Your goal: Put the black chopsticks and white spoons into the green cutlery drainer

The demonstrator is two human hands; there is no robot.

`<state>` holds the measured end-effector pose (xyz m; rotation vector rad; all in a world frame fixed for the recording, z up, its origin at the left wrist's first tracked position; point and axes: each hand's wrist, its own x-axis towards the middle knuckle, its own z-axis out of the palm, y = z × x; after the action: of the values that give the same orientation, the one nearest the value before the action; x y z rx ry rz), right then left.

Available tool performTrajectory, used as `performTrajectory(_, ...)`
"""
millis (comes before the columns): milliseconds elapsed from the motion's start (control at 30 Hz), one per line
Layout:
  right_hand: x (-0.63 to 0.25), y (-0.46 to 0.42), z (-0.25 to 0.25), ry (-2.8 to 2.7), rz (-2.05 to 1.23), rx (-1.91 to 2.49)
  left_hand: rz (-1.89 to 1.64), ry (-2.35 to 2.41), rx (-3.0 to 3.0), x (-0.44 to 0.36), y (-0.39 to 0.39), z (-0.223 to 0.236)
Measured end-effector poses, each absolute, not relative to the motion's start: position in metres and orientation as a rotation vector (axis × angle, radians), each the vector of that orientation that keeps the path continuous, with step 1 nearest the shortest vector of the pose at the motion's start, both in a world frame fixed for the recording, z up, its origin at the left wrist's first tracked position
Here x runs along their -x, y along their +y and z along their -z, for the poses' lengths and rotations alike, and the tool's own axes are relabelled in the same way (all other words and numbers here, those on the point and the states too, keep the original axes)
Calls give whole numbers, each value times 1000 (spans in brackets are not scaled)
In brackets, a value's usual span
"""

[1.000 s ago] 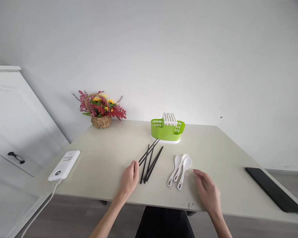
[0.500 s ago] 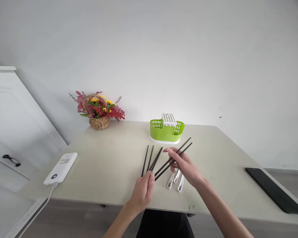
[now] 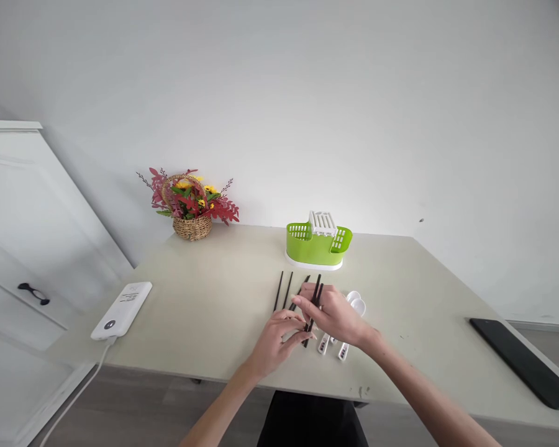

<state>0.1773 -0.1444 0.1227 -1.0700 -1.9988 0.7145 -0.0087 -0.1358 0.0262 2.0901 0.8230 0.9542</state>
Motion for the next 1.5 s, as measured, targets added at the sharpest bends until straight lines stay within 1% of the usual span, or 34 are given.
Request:
performTrajectory(200,-182,-150,-103,-2026,-695,1065,-912,832,-2124,12,-138,-11)
performTrajectory(333,-187,-154,-100,-2046,-687,1064,-923,839,-2172,11,-138,-3)
performTrajectory(533,-195,-167,-120,-1960,-610,1121,-945,870,-2118,12,-139,-3)
performTrajectory(667,-206,-180,-134,-1978,-427,1130,-939,894,-2102,13,-138,-3)
performTrajectory(767,-213,-187,-139,-2049,-328,1071,-954,889,-2107,13,-138,-1)
performTrajectory(967,-221,-190,-157,-2172,-279,892,-1003,826,-2229,16,-134,-13)
performTrajectory(1100,-231,-174,-184,-2163,-110,831,-1187,1053,-2236,19,-101,-18)
performTrajectory(1233,-237,-145,-209,-2120,138,813,-1389,1289,-2141,22,-41,-5)
performTrajectory(1367,-234,-111,-231,-2048,308,869,-1478,1456,-1903,27,13,10)
performTrajectory(1500,-231,-64,-246,-1984,431,947,-1496,1555,-1707,36,38,19)
